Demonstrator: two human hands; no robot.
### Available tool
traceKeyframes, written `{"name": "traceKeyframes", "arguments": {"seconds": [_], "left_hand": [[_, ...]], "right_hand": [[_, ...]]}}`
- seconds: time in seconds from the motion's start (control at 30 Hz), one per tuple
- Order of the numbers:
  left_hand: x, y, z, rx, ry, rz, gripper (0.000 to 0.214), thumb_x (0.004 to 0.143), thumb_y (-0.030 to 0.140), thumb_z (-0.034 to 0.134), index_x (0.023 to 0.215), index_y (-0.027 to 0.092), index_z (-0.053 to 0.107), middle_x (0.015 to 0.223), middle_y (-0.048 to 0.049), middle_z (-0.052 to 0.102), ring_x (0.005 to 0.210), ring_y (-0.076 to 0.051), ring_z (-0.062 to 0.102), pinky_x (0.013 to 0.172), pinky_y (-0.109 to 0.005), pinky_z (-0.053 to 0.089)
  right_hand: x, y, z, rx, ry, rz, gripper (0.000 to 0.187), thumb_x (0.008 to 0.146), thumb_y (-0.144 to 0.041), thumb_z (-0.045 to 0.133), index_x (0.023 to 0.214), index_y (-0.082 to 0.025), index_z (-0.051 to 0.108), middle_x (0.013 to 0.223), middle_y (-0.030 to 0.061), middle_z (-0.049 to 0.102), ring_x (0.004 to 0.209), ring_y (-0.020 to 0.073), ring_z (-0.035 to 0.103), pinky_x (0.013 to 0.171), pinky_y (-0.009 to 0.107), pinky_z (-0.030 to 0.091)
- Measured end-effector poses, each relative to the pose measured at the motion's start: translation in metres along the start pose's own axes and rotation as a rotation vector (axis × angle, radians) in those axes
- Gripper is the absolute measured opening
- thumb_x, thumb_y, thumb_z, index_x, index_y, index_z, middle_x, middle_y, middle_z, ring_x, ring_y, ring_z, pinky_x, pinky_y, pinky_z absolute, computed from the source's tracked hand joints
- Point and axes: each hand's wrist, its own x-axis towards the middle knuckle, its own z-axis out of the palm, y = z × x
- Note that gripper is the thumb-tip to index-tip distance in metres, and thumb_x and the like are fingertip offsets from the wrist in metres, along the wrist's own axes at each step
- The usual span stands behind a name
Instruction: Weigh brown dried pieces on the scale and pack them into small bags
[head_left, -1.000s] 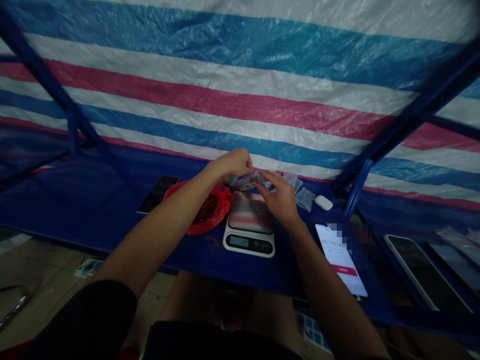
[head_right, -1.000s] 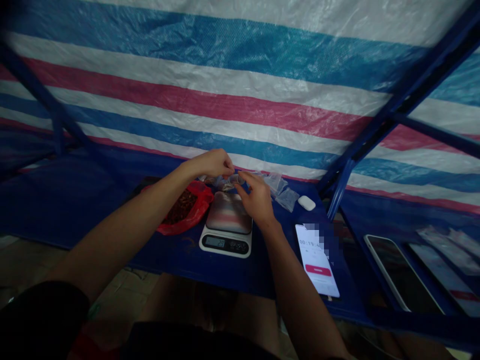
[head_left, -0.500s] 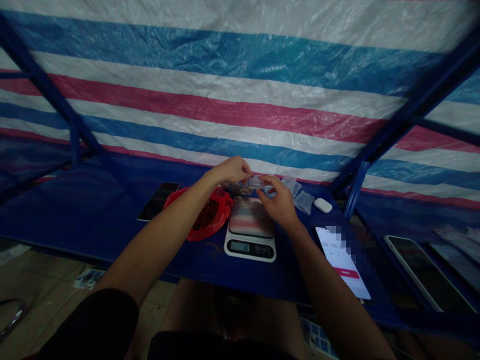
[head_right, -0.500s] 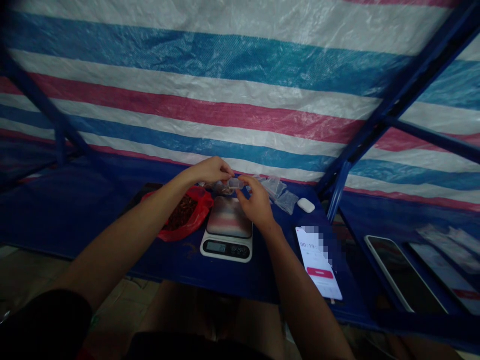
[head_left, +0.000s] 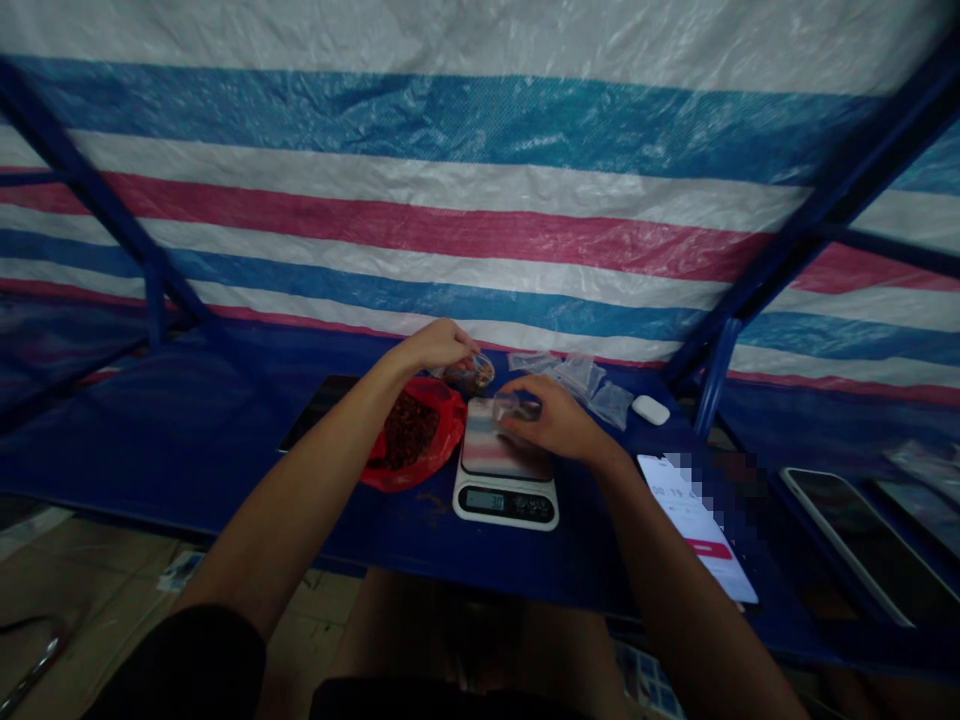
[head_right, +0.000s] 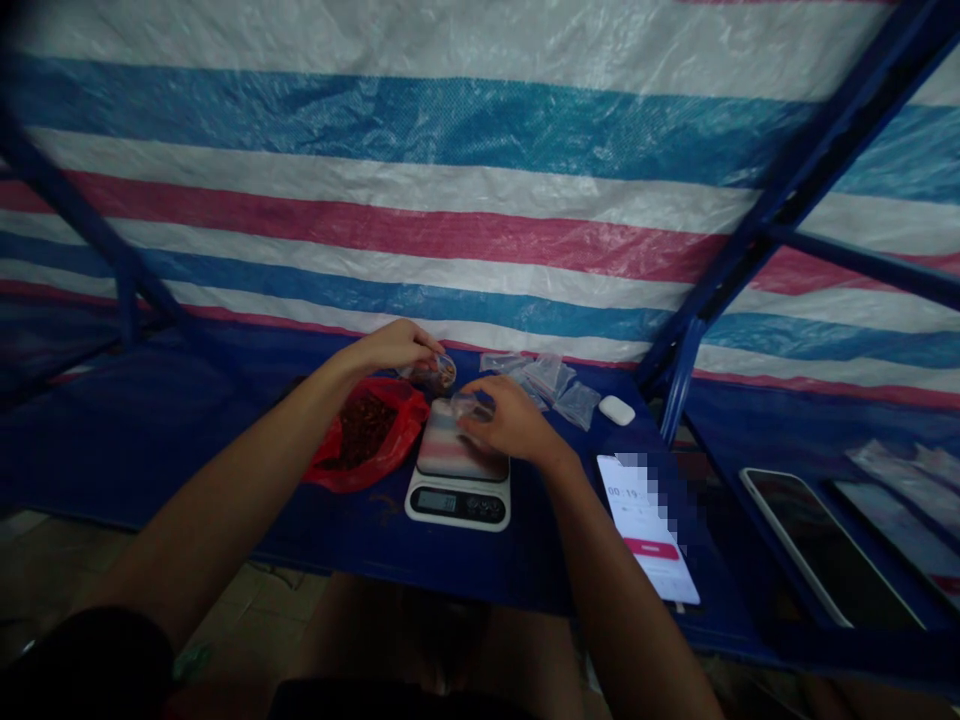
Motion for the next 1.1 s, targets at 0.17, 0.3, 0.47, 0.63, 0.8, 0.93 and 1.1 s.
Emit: {"name": "traceKeyframes", "arguments": {"seconds": [0.17,0.3,0.47,0.63,0.8,0.93,1.1], "left_hand": [[-0.008,-0.011,-0.003,0.045,0.013,0.081,0.025,0.083,0.023,0.069,0.098,0.016,0.087,0.076,-0.0052,0.08,0.065,-0.017,0.067,0.061,-0.026,0.048],[-0.006,-0.015,0.005,0.011,0.172,0.178,0.019,0.087,0.027,0.071,0.094,0.018,0.087,0.092,-0.0055,0.085,0.083,-0.019,0.075,0.076,-0.026,0.054],[-0.005,-0.017,0.01,-0.049,0.239,0.202,0.02,0.092,0.029,0.071,0.099,0.016,0.084,0.101,-0.0077,0.085,0.093,-0.022,0.077,0.086,-0.029,0.056],[-0.01,-0.019,0.014,-0.13,0.291,0.241,0.023,0.093,0.029,0.072,0.107,0.017,0.085,0.106,-0.0084,0.085,0.096,-0.023,0.077,0.09,-0.03,0.056],[-0.013,-0.017,0.025,-0.189,0.333,0.196,0.026,0.094,0.03,0.073,0.114,0.018,0.084,0.113,-0.009,0.085,0.103,-0.024,0.077,0.091,-0.031,0.058],[-0.012,-0.019,0.028,-0.178,0.378,0.179,0.026,0.094,0.026,0.073,0.116,0.017,0.082,0.114,-0.0099,0.084,0.102,-0.023,0.077,0.095,-0.031,0.058],[-0.004,-0.033,0.039,-0.379,0.535,0.227,0.033,0.094,0.029,0.07,0.123,0.015,0.076,0.113,-0.0108,0.081,0.106,-0.022,0.076,0.099,-0.034,0.057]], "right_hand": [[0.007,-0.003,0.004,0.068,0.127,0.018,0.043,0.085,-0.044,0.086,0.123,-0.028,0.078,0.129,0.0112,0.079,0.121,0.0332,0.072,0.109,0.058,0.054],[0.029,0.0,0.005,0.129,0.193,0.085,0.02,0.092,-0.037,0.075,0.103,-0.022,0.082,0.105,0.0088,0.084,0.096,0.0265,0.077,0.089,0.044,0.061],[0.059,0.007,-0.008,0.103,0.124,0.087,0.02,0.092,-0.03,0.067,0.083,-0.021,0.082,0.084,0.0052,0.082,0.078,0.0234,0.074,0.075,0.037,0.056],[0.078,0.008,-0.029,0.075,0.05,0.045,0.02,0.09,-0.033,0.069,0.086,-0.02,0.084,0.083,0.0057,0.082,0.076,0.0235,0.073,0.072,0.036,0.054],[0.092,0.015,-0.034,0.096,-0.006,0.019,0.024,0.09,-0.039,0.069,0.085,-0.021,0.084,0.081,0.0045,0.081,0.072,0.0217,0.068,0.069,0.035,0.051],[0.097,0.022,-0.035,0.147,-0.029,0.042,0.025,0.087,-0.041,0.07,0.086,-0.02,0.084,0.082,0.0046,0.081,0.073,0.0221,0.068,0.069,0.035,0.051],[0.098,0.026,-0.035,0.193,-0.01,0.063,0.03,0.084,-0.047,0.072,0.087,-0.019,0.082,0.083,0.0056,0.079,0.072,0.0212,0.066,0.068,0.034,0.051]]}}
